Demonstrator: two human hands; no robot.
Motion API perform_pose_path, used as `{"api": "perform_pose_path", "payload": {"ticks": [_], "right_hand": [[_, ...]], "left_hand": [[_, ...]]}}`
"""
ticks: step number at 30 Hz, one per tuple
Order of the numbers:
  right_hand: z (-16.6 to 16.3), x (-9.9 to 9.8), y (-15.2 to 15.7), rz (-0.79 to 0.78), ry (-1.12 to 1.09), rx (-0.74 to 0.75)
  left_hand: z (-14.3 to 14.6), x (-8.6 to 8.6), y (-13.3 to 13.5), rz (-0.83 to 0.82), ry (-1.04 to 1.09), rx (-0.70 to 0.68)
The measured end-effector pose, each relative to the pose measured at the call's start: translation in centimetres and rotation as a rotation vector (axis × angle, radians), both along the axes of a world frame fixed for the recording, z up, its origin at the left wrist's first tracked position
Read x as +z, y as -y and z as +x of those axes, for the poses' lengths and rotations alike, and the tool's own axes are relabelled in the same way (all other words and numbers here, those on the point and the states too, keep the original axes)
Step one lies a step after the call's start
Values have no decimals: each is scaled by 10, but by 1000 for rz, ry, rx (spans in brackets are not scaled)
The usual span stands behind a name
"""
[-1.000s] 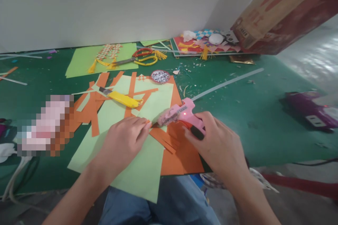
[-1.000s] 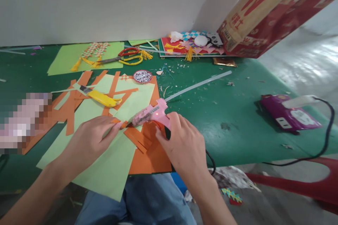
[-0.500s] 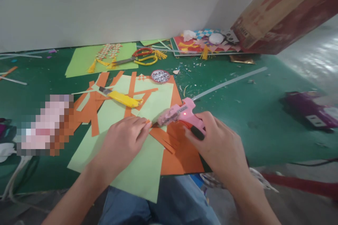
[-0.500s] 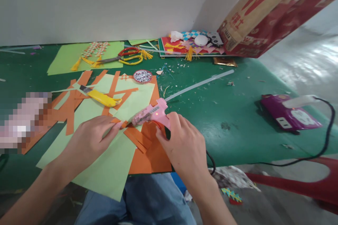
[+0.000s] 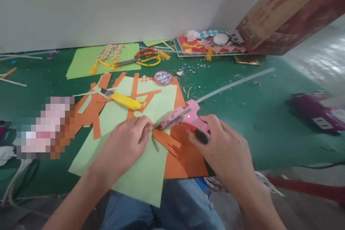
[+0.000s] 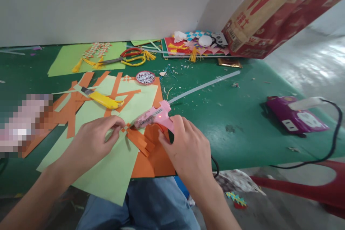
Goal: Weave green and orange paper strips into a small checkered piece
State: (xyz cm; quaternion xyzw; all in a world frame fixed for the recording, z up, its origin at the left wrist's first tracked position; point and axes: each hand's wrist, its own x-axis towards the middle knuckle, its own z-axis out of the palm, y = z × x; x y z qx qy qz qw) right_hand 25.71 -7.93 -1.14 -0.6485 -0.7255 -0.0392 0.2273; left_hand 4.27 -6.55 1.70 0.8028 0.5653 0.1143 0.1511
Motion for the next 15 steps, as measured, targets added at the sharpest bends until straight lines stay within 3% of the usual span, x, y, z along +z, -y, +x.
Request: {"api": "perform_pose_path", "payload": {"ticks": [15], "right_hand": [[6, -4, 2, -49, -48, -82]], "left_hand": [[9, -5, -4, 57, -76, 29]]}}
